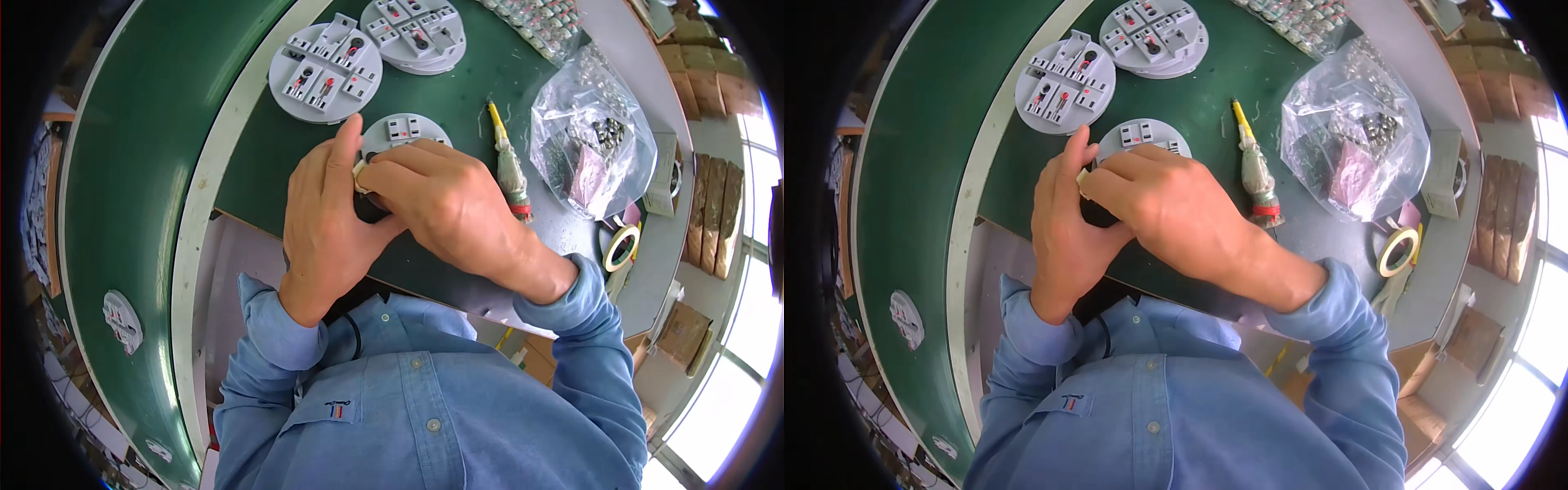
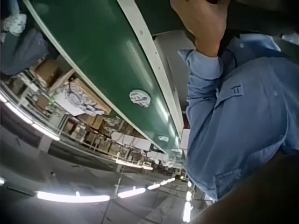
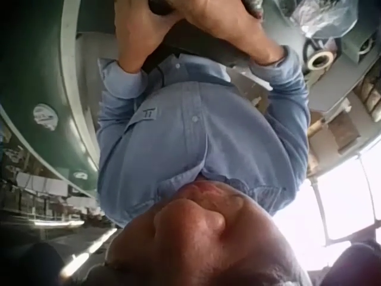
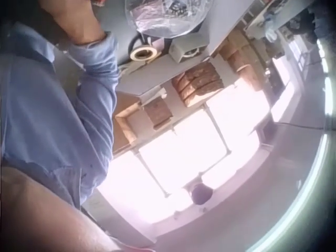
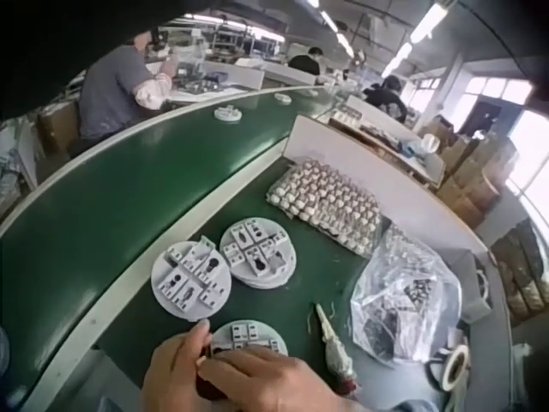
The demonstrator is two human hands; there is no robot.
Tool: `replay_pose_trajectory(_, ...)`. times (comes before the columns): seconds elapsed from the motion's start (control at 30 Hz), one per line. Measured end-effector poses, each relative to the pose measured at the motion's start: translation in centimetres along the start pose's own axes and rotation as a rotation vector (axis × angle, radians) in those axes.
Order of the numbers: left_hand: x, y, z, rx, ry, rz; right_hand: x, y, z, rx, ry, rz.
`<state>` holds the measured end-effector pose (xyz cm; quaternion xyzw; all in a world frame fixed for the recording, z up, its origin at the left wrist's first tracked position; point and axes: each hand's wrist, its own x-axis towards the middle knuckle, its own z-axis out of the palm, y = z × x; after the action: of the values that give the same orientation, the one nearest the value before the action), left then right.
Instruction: Assembling electronic components onto circular circuit boards at a manufacturing workstation.
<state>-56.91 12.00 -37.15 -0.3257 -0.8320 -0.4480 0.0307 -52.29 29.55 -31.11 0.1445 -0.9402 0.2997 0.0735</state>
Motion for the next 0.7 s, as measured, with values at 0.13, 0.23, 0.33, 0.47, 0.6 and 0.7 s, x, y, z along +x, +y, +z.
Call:
replay_pose_trajectory(0.13, -0.2, 0.1, 0.0, 0.001, 0.007, -0.005, -0.5, -0.2, 0.4, 0.068, 0.013, -0.021)
replay_pose_trajectory(0.23, -0.1, 0.2, 0.0, 0.029, 0.027, 0.043, -1.5, 0.0, 1.2, 0.007, 0.100, -0.056)
replay_pose_trajectory(0.33, -0.3, -0.1, -0.2, 0.007, -0.004, 0.006, -1.7, 0.1, 1.0, 0.050, 0.178, -0.068)
replay_pose_trajectory(0.47, -0.8, 0.3, -0.3, -0.045, -0.027, -0.061, -4.8, -0.2, -2.8, -0.282, 0.398, 0.202)
replay_pose_trajectory(0.6, -0.4, 0.3, -0.3, 0.035, -0.009, 0.012, -8.9, -0.3, -3.9, -0.524, 0.113, 0.649)
replay_pose_trajectory(0.7, -0.4, -0.1, -0.3, 0.036, -0.014, 0.014, -9.9, 1.0, -5.7, -0.221, 0.122, 0.928)
